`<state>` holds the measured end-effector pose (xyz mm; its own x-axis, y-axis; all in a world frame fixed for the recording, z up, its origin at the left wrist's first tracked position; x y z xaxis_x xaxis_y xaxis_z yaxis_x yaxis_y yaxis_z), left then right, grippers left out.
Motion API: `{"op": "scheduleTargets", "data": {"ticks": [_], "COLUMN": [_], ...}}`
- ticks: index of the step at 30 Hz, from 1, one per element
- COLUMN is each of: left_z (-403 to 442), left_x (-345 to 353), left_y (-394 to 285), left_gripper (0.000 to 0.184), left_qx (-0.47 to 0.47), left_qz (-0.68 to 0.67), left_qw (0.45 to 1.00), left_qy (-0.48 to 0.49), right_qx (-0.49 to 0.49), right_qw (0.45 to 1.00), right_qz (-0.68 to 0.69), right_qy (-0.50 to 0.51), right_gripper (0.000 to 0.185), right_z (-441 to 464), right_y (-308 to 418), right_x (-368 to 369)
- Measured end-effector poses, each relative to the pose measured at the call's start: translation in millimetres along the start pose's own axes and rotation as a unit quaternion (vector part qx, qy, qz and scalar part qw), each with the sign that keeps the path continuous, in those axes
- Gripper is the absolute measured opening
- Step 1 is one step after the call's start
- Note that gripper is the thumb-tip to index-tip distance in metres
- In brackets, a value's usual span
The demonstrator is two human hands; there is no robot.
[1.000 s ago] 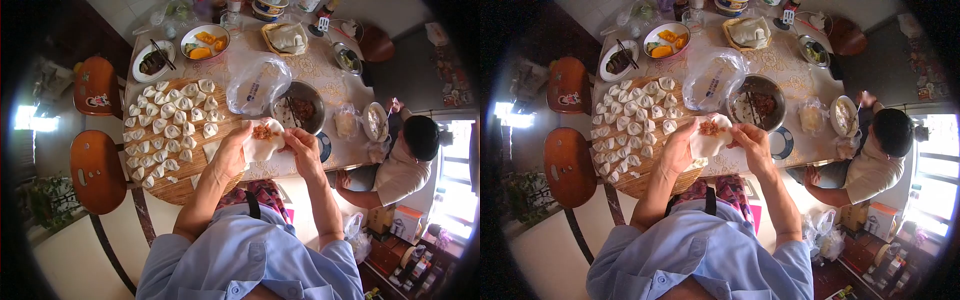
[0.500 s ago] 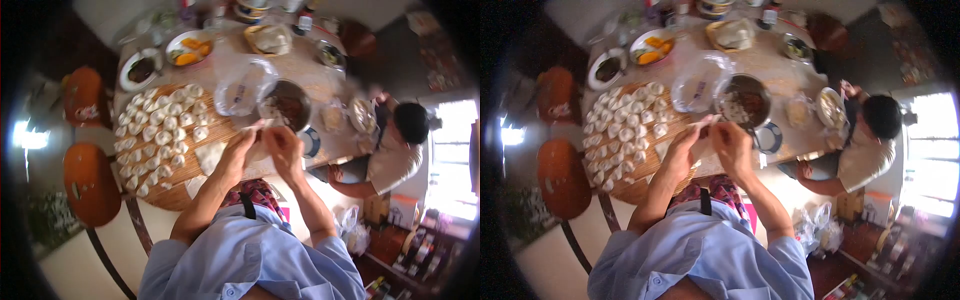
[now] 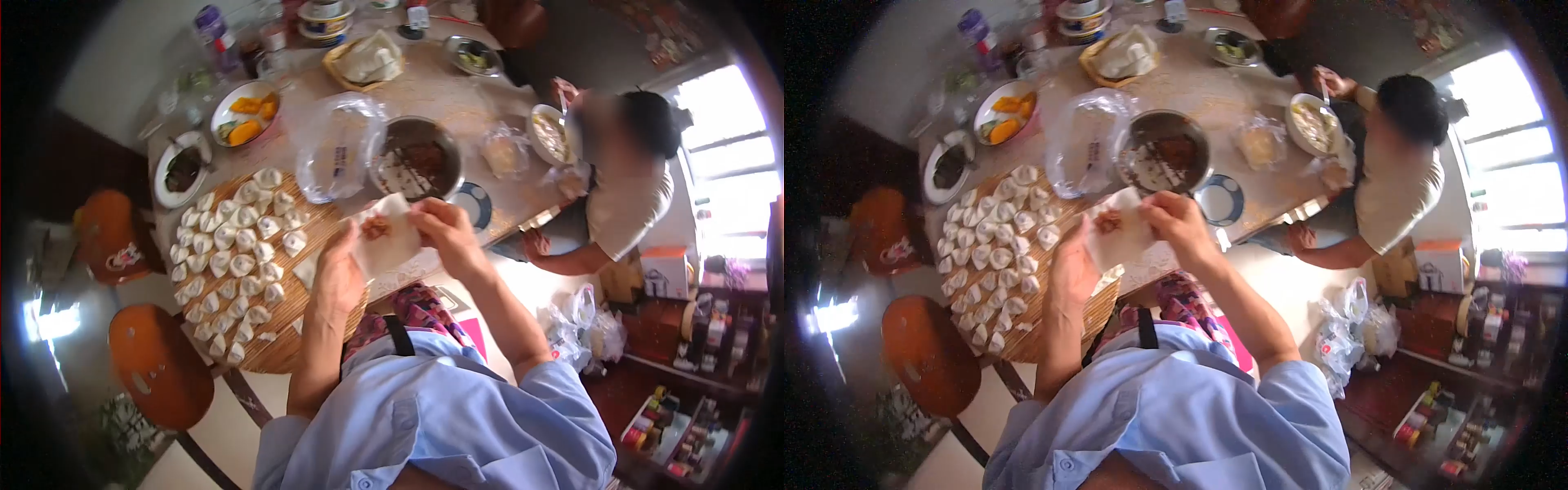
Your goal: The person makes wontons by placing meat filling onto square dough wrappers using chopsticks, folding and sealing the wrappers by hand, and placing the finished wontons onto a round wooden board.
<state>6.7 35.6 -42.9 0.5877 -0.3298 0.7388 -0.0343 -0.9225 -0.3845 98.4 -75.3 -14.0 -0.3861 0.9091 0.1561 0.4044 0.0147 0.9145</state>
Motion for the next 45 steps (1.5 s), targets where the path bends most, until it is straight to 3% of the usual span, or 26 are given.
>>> {"op": "scheduleTargets", "data": {"ticks": [2, 10, 16, 21, 26, 31, 34, 38, 41, 45], "left_z": [-1.5, -12.5, -24.1, -35.1, -36.7, -66.8, -83.0, -96.3, -103.2, -110.1], "left_x": [1.9, 9.4, 20.0, 32.0, 24.5, 67.4, 82.2, 98.2, 104.8, 105.7], "left_y": [-1.5, -4.3, -8.6, -18.2, -32.8, -64.6, -73.5, -83.0, -85.6, -87.6], "left_gripper": [0.036, 0.03, 0.034, 0.035, 0.033, 0.026, 0.028, 0.032, 0.027, 0.024], "left_qx": [-0.006, -0.043, -0.08, -0.04, 0.037, 0.243, 0.287, 0.369, 0.375, 0.332], "left_qz": [-0.008, 0.012, 0.093, 0.174, 0.346, 0.354, 0.323, 0.355, 0.325, 0.314], "left_qw": [1.0, 0.998, 0.986, 0.975, 0.93, 0.893, 0.883, 0.829, 0.837, 0.863], "left_qy": [0.009, 0.037, 0.114, 0.131, 0.117, 0.135, 0.184, 0.226, 0.23, 0.218], "right_qx": [0.064, 0.054, 0.041, 0.035, 0.01, -0.065, -0.16, -0.188, -0.183, -0.234], "right_qw": [0.997, 0.995, 0.988, 0.986, 0.992, 0.986, 0.962, 0.952, 0.949, 0.957], "right_qz": [0.035, -0.005, -0.103, -0.107, -0.003, 0.051, 0.095, 0.133, 0.153, 0.095], "right_qy": [0.02, 0.083, 0.109, 0.122, 0.126, 0.143, 0.2, 0.2, 0.207, 0.14], "right_gripper": [0.02, 0.017, 0.018, 0.014, 0.009, 0.015, 0.023, 0.026, 0.021, 0.01], "right_z": [4.4, -3.3, -8.2, -13.4, -30.4, -51.7, -64.5, -77.4, -82.4, -90.2], "right_y": [-11.3, 4.1, 13.3, 14.9, 40.7, 76.0, 99.3, 115.0, 119.1, 129.2], "right_x": [-6.2, -6.5, -2.5, -2.0, 2.1, 4.3, 7.7, 13.2, 17.2, 22.3]}}
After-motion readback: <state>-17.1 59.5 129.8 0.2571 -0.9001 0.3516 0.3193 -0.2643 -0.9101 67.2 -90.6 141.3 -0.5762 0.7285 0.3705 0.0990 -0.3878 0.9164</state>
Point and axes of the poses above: each hand's wrist, its own z-axis towards the middle knuckle, its own x-axis out of the palm, y = z × x, the point moved 7 cm from there along z, towards the middle knuckle, and after that the axes turned 11 degrees about -y, right-handed, at the moved point
